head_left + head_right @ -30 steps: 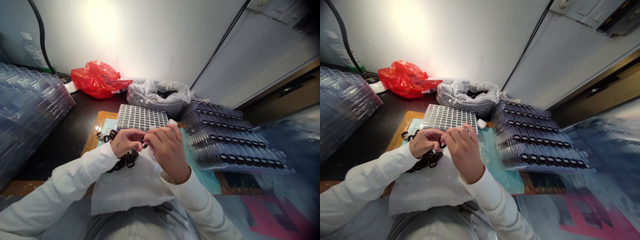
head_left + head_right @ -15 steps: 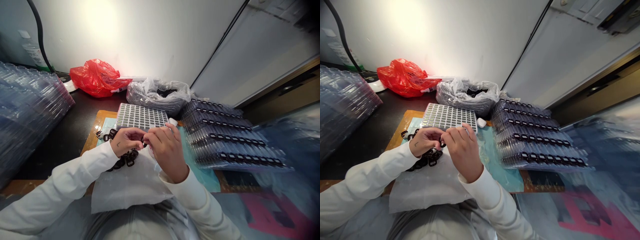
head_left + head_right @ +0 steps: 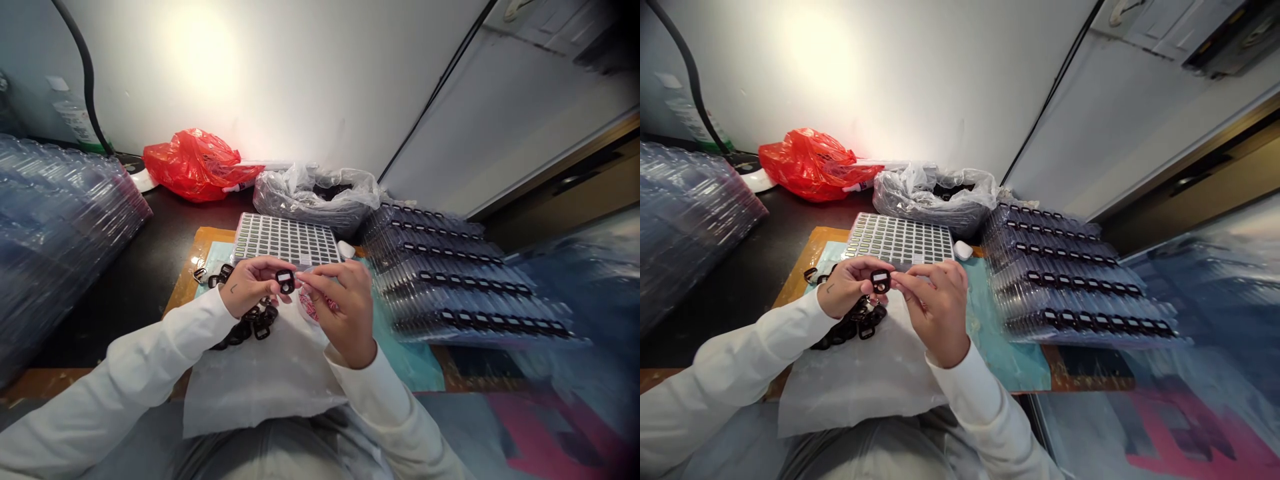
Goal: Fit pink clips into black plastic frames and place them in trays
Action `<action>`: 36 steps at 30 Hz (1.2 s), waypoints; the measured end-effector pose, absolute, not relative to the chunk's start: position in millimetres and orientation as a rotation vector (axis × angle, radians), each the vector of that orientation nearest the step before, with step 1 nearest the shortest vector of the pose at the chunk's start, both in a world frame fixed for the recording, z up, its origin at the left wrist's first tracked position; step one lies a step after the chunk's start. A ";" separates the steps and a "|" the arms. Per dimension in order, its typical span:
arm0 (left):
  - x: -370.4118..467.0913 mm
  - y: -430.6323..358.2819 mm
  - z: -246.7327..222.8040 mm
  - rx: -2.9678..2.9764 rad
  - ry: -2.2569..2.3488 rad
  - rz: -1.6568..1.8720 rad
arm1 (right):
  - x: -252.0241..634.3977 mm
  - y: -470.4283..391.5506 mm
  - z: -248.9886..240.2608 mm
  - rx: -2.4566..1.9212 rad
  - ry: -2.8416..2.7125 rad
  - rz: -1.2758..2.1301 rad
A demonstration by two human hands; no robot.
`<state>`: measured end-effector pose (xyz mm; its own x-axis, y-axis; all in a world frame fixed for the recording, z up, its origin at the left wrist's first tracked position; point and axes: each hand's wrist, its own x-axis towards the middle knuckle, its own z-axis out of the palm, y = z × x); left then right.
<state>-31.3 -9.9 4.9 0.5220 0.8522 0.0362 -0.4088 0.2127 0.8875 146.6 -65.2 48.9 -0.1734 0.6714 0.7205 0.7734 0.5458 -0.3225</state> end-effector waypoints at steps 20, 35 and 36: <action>-29.5 -10.8 6.1 1.039 0.578 0.924 | 141.5 -69.7 45.8 -1.236 -1.898 -0.273; -26.6 -13.7 9.2 1.032 0.594 0.938 | 143.2 -65.0 51.2 -1.229 -1.980 -0.192; -26.5 -13.7 8.7 1.028 0.587 0.940 | 144.5 -64.7 52.0 -1.221 -1.995 -0.192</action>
